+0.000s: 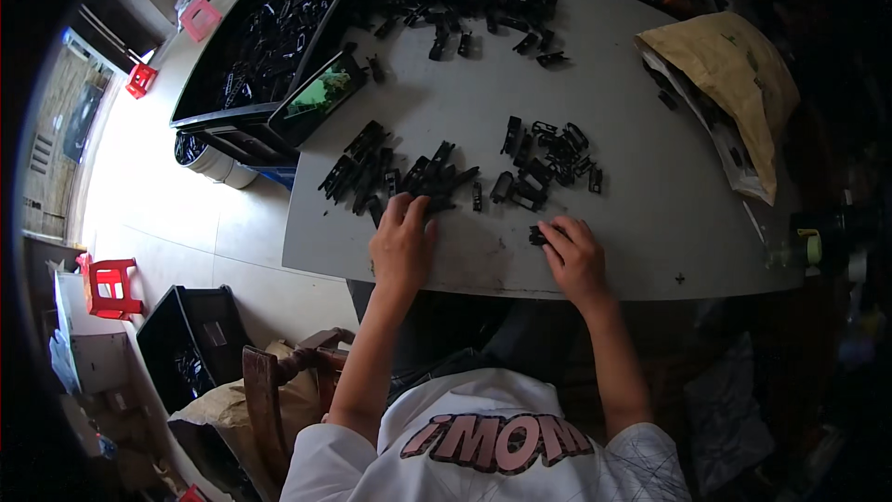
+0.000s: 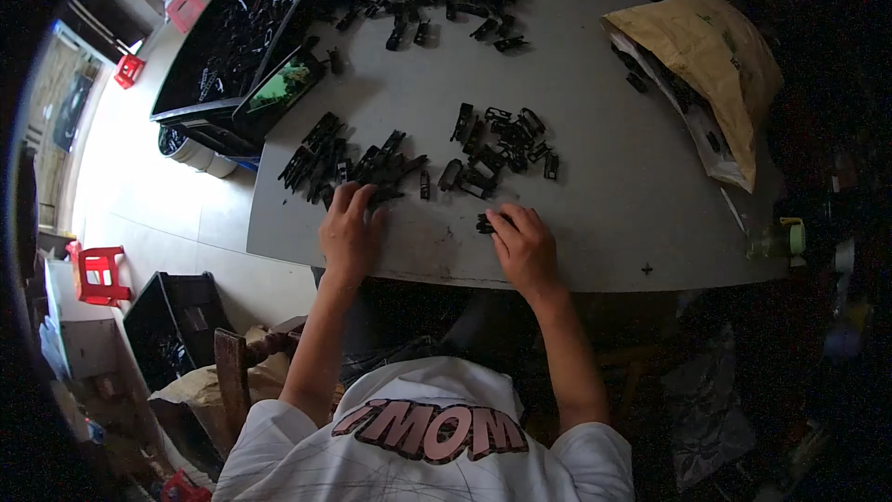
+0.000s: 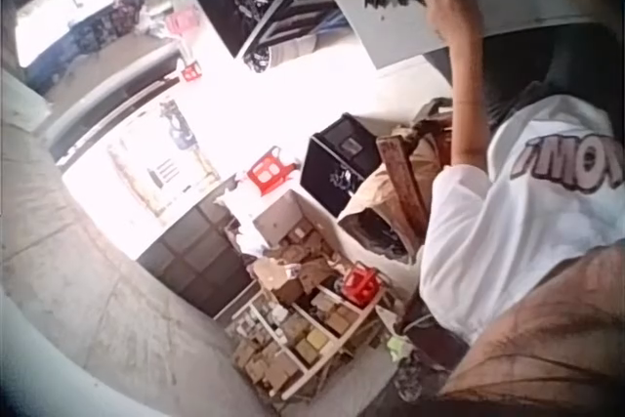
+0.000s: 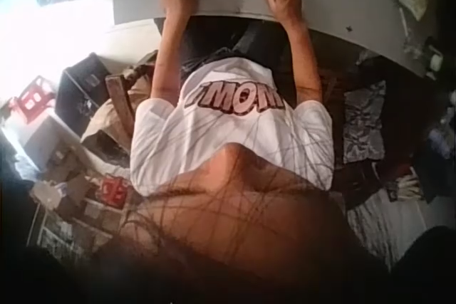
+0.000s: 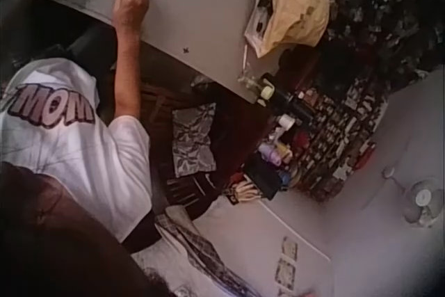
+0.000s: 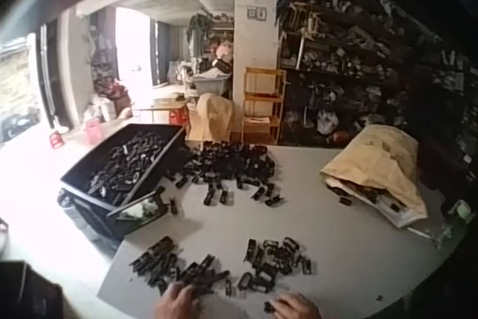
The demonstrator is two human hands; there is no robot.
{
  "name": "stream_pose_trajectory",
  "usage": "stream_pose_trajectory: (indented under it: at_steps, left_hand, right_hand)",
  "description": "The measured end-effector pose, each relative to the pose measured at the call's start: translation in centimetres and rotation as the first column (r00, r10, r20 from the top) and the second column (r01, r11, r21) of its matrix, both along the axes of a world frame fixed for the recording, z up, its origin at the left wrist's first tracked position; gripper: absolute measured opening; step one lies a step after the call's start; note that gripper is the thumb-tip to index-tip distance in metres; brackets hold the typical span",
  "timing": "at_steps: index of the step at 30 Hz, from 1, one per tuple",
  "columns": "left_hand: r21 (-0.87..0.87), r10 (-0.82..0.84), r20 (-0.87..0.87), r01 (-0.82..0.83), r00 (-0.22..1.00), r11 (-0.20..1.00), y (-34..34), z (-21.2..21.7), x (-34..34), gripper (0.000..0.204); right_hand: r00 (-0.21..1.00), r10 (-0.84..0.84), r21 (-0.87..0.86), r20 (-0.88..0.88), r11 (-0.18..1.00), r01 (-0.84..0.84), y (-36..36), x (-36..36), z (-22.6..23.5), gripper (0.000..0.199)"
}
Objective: Assembling small black plastic components by snapping them together at a workbench.
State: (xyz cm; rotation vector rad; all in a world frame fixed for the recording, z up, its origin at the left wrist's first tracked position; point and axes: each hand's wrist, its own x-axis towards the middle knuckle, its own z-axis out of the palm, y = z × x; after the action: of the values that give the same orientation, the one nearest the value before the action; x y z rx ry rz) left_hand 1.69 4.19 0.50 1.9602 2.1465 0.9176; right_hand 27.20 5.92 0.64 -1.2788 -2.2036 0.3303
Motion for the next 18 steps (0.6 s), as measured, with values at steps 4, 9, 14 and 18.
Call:
stream_pose_trajectory:
  at_steps: [4, 9, 14, 18]
  left_hand:
    - [-0.052, -0.014, -0.065, 0.011, 0.998, 0.999, 0.2, -0.2, 0.1, 0.029]
    - [-0.036, -0.031, -0.058, 0.029, 0.998, 0.999, -0.2, -0.2, 0.3, 0.028]
    - [-0.018, -0.090, 0.080, 0.092, 0.993, 0.996, -1.0, -0.2, 0.8, 0.030]
    - [-0.036, -0.079, 0.146, 0.085, 0.986, 0.996, -1.7, -0.7, 0.5, 0.028]
  right_hand:
    - [1.000, -0.012, 0.009, 0.003, 1.000, 0.012, -0.1, 0.1, 0.0, 0.034]
    - [1.000, -0.024, 0.006, 0.012, 1.000, 0.024, 0.2, 0.1, 1.1, 0.035]
    - [0.993, -0.002, -0.006, 0.116, 1.000, 0.003, 0.6, 0.0, 1.0, 0.032]
    - [0.996, -0.010, 0.000, 0.088, 1.000, 0.010, 0.5, -0.2, -0.1, 0.030]
